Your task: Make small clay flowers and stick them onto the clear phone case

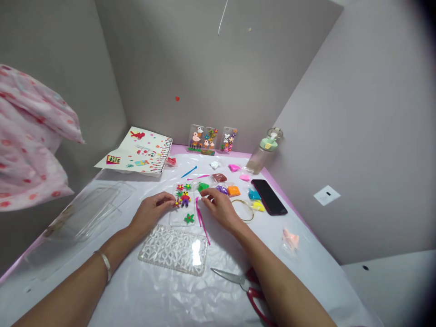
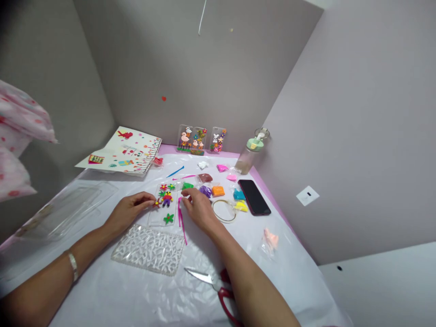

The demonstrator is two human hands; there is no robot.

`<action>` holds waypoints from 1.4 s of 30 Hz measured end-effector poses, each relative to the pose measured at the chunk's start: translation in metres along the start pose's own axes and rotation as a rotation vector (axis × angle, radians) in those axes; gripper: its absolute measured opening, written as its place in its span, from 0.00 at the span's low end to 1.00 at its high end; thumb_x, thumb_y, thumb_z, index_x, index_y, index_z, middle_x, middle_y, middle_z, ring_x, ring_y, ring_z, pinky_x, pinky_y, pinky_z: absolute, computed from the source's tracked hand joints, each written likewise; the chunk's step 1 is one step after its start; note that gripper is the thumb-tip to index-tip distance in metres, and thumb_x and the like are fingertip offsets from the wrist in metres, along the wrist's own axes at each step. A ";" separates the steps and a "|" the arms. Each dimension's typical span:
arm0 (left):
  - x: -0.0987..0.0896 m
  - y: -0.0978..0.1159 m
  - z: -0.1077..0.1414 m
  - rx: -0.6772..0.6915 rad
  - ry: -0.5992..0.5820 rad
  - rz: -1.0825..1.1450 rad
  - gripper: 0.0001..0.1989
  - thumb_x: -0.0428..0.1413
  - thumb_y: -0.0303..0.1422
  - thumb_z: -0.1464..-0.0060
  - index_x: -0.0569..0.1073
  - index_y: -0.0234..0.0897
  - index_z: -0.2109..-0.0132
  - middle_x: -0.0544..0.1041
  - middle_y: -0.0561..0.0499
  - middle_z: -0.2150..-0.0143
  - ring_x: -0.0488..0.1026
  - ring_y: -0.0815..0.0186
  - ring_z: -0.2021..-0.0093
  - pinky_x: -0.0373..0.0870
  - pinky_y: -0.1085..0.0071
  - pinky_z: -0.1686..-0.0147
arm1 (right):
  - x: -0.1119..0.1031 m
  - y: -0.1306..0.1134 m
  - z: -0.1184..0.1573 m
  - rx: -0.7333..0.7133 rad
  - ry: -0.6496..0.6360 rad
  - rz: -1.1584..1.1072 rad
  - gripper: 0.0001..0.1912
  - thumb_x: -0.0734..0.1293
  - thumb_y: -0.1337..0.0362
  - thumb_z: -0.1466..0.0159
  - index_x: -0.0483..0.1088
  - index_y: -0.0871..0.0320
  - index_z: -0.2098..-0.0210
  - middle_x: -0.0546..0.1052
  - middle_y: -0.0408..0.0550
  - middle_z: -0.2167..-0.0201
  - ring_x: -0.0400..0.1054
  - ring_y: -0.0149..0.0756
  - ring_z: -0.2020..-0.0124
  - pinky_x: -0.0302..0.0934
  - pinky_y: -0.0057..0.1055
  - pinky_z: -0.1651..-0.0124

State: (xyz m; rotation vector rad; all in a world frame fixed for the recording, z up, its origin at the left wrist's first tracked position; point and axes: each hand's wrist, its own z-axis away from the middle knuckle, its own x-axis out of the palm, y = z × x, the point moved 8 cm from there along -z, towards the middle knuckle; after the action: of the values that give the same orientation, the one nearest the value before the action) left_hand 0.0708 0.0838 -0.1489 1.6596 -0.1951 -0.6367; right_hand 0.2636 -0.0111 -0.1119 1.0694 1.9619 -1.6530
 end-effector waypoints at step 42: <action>-0.025 0.019 0.014 0.139 0.247 -0.195 0.22 0.52 0.44 0.38 0.61 0.38 0.77 0.57 0.59 0.79 0.57 0.69 0.75 0.54 0.71 0.71 | -0.038 0.001 -0.004 0.035 0.051 0.236 0.05 0.68 0.66 0.35 0.77 0.58 0.66 0.78 0.46 0.69 0.70 0.36 0.67 0.58 0.28 0.63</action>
State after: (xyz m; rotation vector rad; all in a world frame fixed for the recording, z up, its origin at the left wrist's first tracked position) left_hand 0.0474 0.0792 -0.1242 1.8902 0.1043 -0.5659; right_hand 0.2898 -0.0191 -0.0855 1.3127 1.7638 -1.5520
